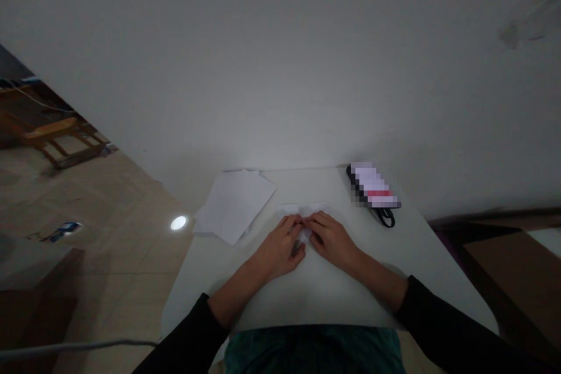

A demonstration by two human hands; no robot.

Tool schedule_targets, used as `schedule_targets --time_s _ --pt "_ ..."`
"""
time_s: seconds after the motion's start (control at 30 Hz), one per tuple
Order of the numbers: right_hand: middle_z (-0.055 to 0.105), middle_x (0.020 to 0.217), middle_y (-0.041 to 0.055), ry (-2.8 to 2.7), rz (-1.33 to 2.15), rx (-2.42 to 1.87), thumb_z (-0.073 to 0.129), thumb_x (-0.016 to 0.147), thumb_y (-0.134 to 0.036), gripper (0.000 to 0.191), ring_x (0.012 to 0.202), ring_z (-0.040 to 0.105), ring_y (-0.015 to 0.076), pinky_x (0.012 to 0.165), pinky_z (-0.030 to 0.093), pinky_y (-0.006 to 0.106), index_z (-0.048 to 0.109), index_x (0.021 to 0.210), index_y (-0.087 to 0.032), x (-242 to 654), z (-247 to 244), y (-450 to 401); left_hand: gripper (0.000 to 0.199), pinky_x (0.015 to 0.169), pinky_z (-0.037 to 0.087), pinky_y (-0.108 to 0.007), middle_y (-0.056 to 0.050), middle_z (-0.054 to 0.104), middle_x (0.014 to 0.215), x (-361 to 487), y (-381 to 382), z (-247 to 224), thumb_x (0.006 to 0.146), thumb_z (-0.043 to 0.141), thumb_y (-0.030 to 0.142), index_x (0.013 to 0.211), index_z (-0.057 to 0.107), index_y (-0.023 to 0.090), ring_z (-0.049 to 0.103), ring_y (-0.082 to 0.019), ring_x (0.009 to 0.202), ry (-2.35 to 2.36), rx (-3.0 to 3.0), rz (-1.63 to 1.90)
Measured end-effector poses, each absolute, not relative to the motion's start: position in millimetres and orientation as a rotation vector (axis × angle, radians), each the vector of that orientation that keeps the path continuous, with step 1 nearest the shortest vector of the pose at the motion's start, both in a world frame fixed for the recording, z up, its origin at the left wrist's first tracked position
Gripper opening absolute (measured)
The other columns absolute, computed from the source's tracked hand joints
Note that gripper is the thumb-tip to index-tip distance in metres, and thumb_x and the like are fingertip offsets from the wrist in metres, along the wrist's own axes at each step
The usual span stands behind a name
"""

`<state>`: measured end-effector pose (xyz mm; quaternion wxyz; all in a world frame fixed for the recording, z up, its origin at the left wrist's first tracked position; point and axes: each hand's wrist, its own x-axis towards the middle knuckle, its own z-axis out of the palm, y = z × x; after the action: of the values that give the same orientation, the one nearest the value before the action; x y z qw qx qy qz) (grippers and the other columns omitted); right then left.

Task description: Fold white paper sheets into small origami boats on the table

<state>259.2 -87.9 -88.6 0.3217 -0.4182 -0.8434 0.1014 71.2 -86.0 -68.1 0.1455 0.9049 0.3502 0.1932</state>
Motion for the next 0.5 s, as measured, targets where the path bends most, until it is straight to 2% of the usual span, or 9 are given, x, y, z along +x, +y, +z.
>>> schedule_targets --time_s 0.17,0.3,0.4,0.5 --pt "0.067 0.105 0.0122 -2.329 0.172 -1.139 0.051 0.08 -0.006 0.035 0.099 0.058 0.0262 0.092 0.052 0.042 0.066 0.111 -0.014 261.7 -87.6 -89.3 0.04 0.109 0.043 -0.048 -0.019 0.047 0.132 67.6 -91.8 -65.8 0.085 0.053 0.019 0.124 0.046 0.014 0.045 -0.029 0.129 0.979 2.61 0.545" --pt "0.068 0.108 0.0143 -2.388 0.096 -1.131 0.051 0.081 -0.005 0.034 0.1 0.058 0.0277 0.09 0.053 0.043 0.067 0.111 -0.01 260.5 -86.2 -89.7 0.031 0.105 0.045 -0.049 -0.02 0.047 0.135 59.4 -95.9 -68.5 0.09 0.05 0.024 0.12 0.05 0.014 0.046 -0.032 0.128 1.052 2.75 0.504" --pt "0.068 0.111 0.014 -2.414 0.082 -1.129 0.05 0.081 -0.004 0.037 0.101 0.058 0.0278 0.09 0.053 0.043 0.065 0.115 -0.011 261.5 -87.0 -89.3 0.022 0.097 0.05 -0.048 -0.018 0.056 0.122 56.0 -93.4 -68.0 0.092 0.047 0.023 0.109 0.056 0.014 0.056 -0.03 0.114 1.287 2.774 0.522" --pt "0.067 0.112 0.0116 -2.41 0.101 -1.134 0.05 0.081 -0.003 0.041 0.102 0.057 0.0266 0.091 0.053 0.042 0.065 0.117 -0.015 263.1 -88.4 -88.7 0.014 0.085 0.053 -0.043 -0.013 0.062 0.102 63.5 -85.0 -61.1 0.092 0.046 0.019 0.094 0.059 0.016 0.062 -0.026 0.094 1.526 2.763 0.472"
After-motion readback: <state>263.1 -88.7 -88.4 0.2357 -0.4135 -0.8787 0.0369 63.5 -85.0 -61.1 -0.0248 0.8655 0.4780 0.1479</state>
